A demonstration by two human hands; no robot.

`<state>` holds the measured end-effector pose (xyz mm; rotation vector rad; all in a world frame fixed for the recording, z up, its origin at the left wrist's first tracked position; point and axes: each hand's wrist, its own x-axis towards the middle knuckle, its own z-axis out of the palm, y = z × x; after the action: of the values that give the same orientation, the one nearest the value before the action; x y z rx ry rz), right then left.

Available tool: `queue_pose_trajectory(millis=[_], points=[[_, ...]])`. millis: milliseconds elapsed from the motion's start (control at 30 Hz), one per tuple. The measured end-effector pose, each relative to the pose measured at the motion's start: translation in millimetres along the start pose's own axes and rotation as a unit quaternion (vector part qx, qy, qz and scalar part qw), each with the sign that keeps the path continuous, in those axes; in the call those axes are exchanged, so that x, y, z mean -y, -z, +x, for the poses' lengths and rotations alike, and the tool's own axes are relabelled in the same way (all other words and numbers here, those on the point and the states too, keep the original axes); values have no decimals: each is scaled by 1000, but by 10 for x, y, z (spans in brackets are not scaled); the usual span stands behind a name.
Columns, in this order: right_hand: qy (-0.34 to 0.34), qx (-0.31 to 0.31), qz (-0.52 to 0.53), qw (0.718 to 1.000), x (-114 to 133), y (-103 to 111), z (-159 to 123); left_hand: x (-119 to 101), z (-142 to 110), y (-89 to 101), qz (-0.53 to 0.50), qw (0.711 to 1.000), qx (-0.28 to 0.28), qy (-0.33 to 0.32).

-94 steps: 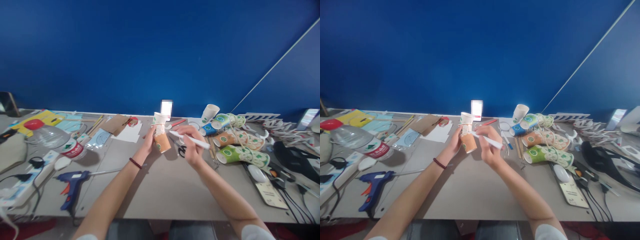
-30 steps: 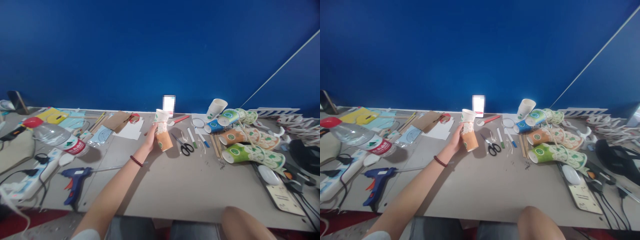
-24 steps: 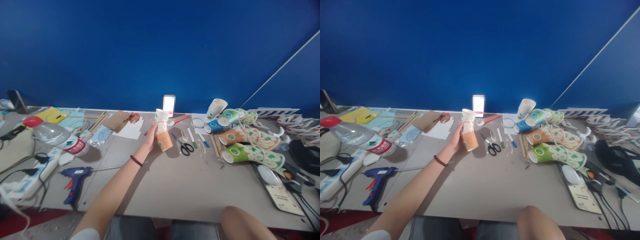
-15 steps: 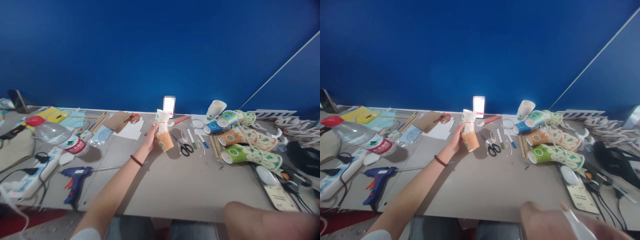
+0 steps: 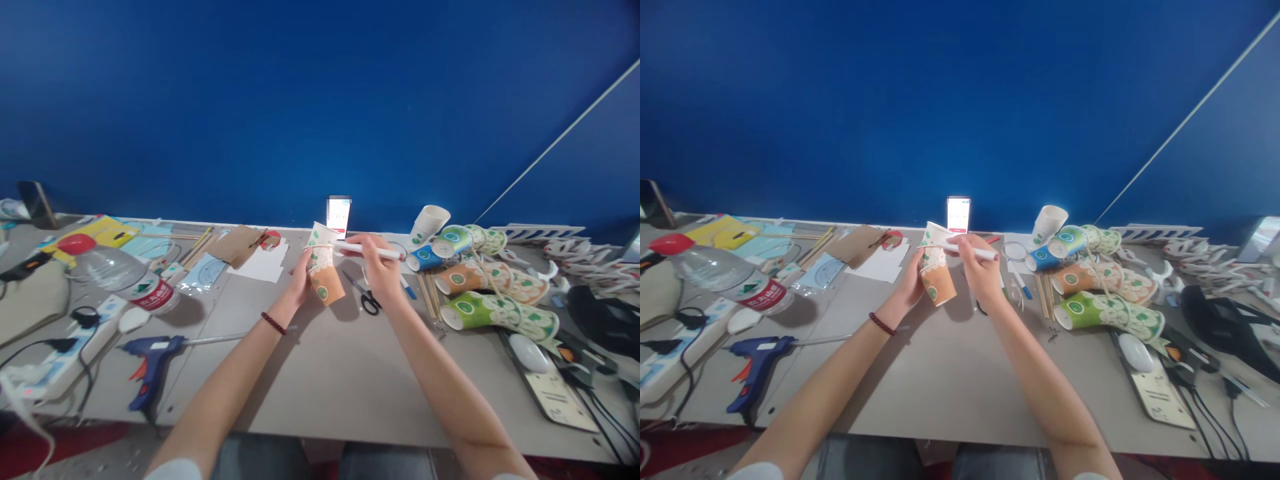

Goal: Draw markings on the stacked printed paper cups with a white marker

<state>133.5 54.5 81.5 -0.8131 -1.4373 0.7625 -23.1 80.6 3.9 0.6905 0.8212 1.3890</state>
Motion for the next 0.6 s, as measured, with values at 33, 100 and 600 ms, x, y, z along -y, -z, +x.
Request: queue_pose_trajectory(millis=[33,100,600], points=[[-38,23,16,999,-100,-37,19,-8,2,-2,-1,1000,-1,-9],[-78,37,18,996,-290,-81,36,-16,10,1,4,1000,-5,-15],[-79,35,-107,991,-500,-116,-69,64,70,71,10,1000,-9,-10]])
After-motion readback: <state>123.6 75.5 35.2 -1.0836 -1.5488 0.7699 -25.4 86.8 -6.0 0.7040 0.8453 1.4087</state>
